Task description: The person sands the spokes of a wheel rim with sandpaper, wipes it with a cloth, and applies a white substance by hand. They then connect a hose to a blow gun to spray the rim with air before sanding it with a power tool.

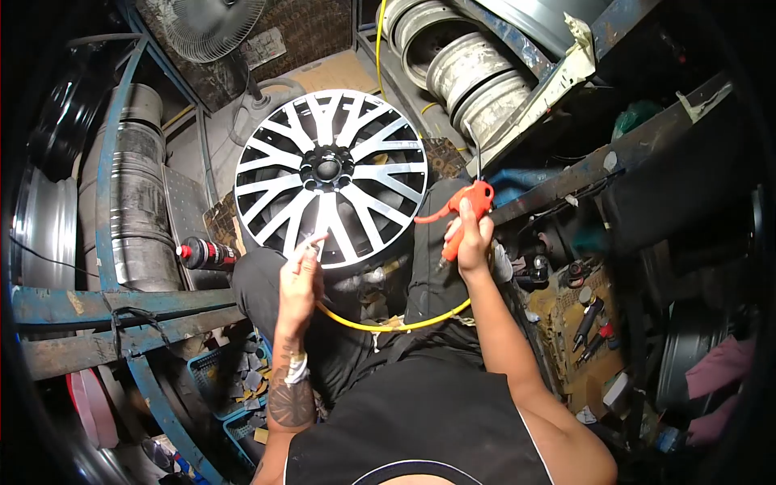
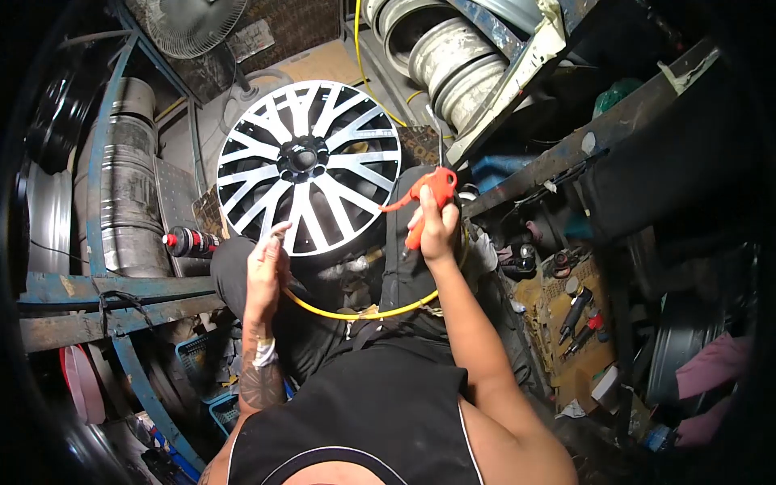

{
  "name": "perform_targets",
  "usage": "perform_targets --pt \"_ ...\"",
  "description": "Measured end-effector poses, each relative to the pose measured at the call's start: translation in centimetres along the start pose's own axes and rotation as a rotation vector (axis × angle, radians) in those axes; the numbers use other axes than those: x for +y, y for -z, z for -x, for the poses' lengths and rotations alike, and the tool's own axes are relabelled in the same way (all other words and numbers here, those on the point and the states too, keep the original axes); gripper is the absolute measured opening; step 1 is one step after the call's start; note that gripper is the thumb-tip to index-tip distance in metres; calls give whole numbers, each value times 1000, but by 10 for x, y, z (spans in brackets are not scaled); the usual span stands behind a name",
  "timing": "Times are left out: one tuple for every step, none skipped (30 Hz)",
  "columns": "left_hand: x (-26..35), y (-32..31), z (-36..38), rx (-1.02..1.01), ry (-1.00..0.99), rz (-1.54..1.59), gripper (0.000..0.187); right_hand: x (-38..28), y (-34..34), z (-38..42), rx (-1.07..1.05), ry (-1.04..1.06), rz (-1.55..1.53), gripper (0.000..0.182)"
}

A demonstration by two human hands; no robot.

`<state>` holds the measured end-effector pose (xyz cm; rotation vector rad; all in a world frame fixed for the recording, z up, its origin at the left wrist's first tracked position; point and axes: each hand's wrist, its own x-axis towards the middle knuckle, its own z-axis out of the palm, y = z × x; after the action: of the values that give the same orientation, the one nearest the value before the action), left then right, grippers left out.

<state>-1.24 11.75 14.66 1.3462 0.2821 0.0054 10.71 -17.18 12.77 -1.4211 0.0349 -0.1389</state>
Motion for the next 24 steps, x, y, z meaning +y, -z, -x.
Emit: perform_targets --pt "-3 9 -4 2 56 -18 47 2 1 -4 -10 -15 5 37" --pt "-5 15 -6 -28 68 -17 47 3 3 -9 -21 -26 9 38" --pt "-9 18 -7 -57 80 -15 47 -2 3 -12 -44 -48 -13 39" --pt "-14 20 -7 -84 93 -10 47 -4 5 -13 -52 -87 -22 39" --pt "-23 20 -7 -100 85 29 49 -7 8 -16 -63 -124 -30 40" --pt "-28 16 -6 -110 81 19 51 -9 10 -18 -75 -161 -37 40" --pt "-35 11 -7 -81 76 25 51 -10 11 -19 -68 -188 -36 46" --pt "-42 4 -5 -50 74 32 51 -11 14 -19 -55 -205 -62 47" --pt "-45 -5 -4 -20 81 19 48 -12 16 -20 -41 -222 -89 49" --pt "-53 -15 -6 26 104 -10 43 -13 17 -21 -25 -235 -119 50" --pt "-59 -24 -6 52 108 26 37 -14 17 -21 -17 -235 -132 56" --pt "-63 -37 -5 78 118 61 31 -15 15 -20 5 -222 -119 56" --pt "-64 -51 -4 81 117 114 25 -16 11 -19 29 -213 -105 56" --pt "-72 -58 -7 43 90 61 26 -15 9 -19 53 -201 -91 56" --pt "-78 -68 -9 7 25 12 27 -10 10 -20 46 -177 -75 55" --pt "-76 -80 -11 -35 -26 -45 26 -12 8 -18 44 -172 -71 54" --pt "-75 -91 -12 -74 -80 -99 26 -10 6 -18 49 -168 -77 54" --pt "-69 -103 -13 -108 -148 -158 24 -10 4 -18 54 -164 -84 53" --pt "-59 -116 -14 -139 -219 -214 23 -9 3 -18 71 -156 -90 53" --pt "-47 -123 -12 -210 -115 -279 22 -7 2 -19 84 -151 -96 53" --pt "-48 -130 -14 -255 -123 -279 21 -6 1 -19 96 -148 -102 53" --pt "-49 -137 -15 -303 -130 -279 21 -5 0 -19 119 -141 -110 52" --pt "-48 -142 -15 -316 -131 -299 21 -6 -1 -18 142 -136 -116 52" --pt "-45 -147 -14 -315 -141 -297 21 -7 0 -19 165 -129 -122 52"
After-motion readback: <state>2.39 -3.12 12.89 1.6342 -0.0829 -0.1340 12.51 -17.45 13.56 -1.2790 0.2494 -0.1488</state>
